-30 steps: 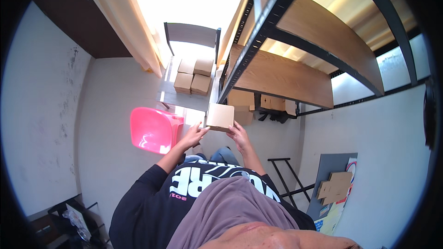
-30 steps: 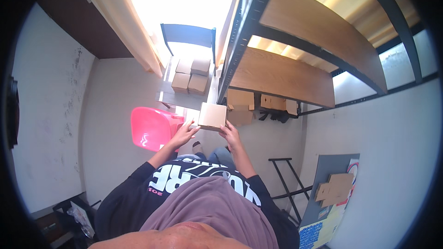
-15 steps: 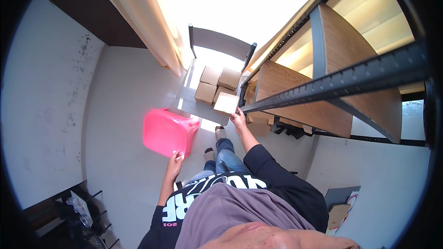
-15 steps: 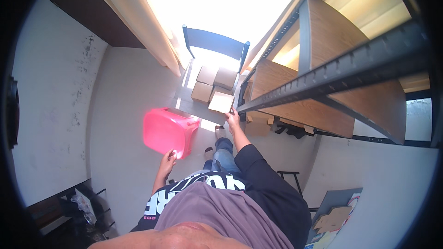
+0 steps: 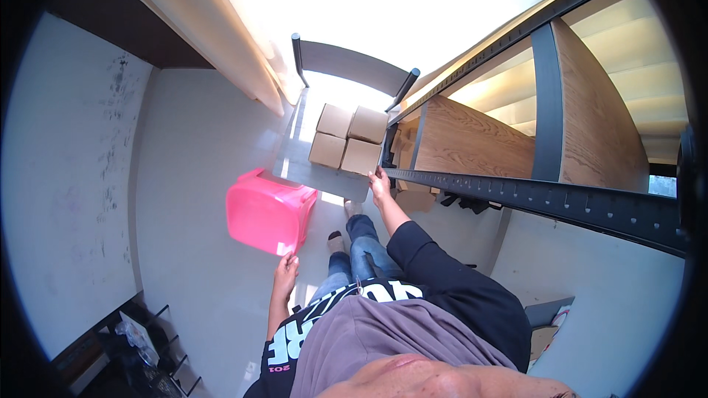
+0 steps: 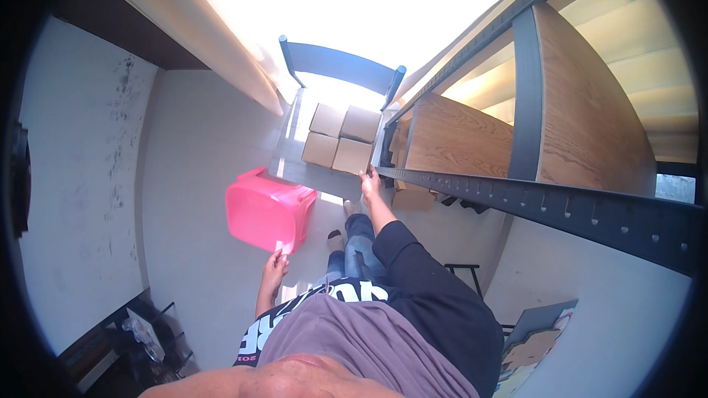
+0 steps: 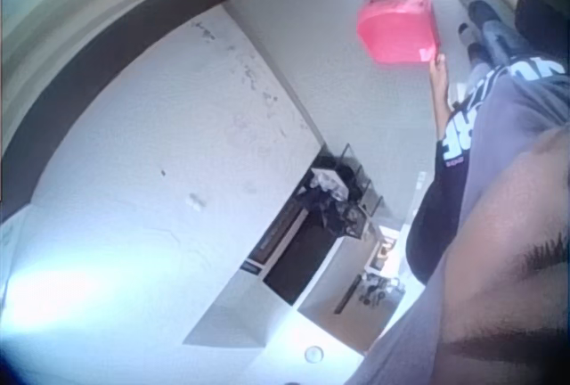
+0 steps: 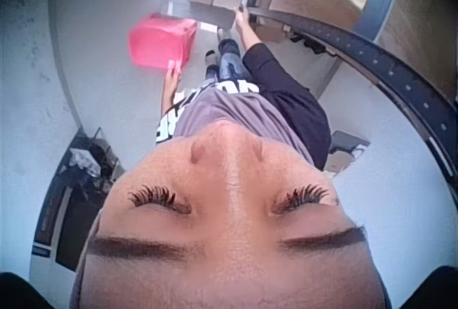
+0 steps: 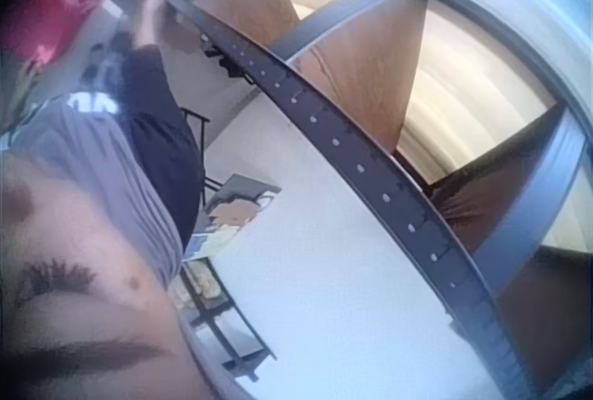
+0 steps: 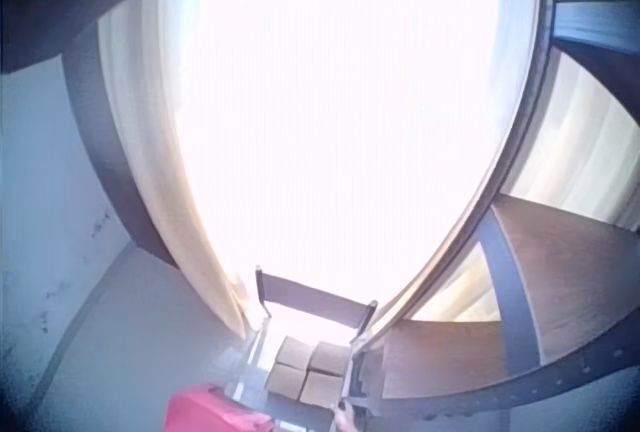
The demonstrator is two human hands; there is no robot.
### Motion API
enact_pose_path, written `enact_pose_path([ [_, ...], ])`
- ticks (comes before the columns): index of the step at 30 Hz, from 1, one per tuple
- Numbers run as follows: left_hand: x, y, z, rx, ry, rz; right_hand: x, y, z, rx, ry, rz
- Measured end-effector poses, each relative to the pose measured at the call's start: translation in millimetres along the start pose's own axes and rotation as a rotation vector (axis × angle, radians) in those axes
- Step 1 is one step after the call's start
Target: The person repeatedly picks small bags of colorful candy from a shelf and places them into small cardboard boxes on a table. The person folds the flaps of each box after filling it and moves the completed box aside.
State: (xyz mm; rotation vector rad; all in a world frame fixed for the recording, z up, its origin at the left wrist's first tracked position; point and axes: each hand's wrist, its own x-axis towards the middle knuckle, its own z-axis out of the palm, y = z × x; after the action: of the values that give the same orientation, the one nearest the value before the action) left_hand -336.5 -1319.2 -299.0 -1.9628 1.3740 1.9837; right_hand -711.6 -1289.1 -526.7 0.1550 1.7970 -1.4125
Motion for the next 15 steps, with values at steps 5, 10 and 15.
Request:
enact_pose_path([
  [5, 0, 3, -6, 0.022, 0.056, 0.005, 21, 17, 2, -0.111, -0.024, 0.064],
  [10, -1, -5, -8, 0.055, 0.028, 0.065, -3, 18, 2, -0.362, 0.126, 0.001],
  [15, -2, 12, -4, 0.053, -0.041, 0.197, -45, 51, -62, -0.456, 0.028, -0.046],
])
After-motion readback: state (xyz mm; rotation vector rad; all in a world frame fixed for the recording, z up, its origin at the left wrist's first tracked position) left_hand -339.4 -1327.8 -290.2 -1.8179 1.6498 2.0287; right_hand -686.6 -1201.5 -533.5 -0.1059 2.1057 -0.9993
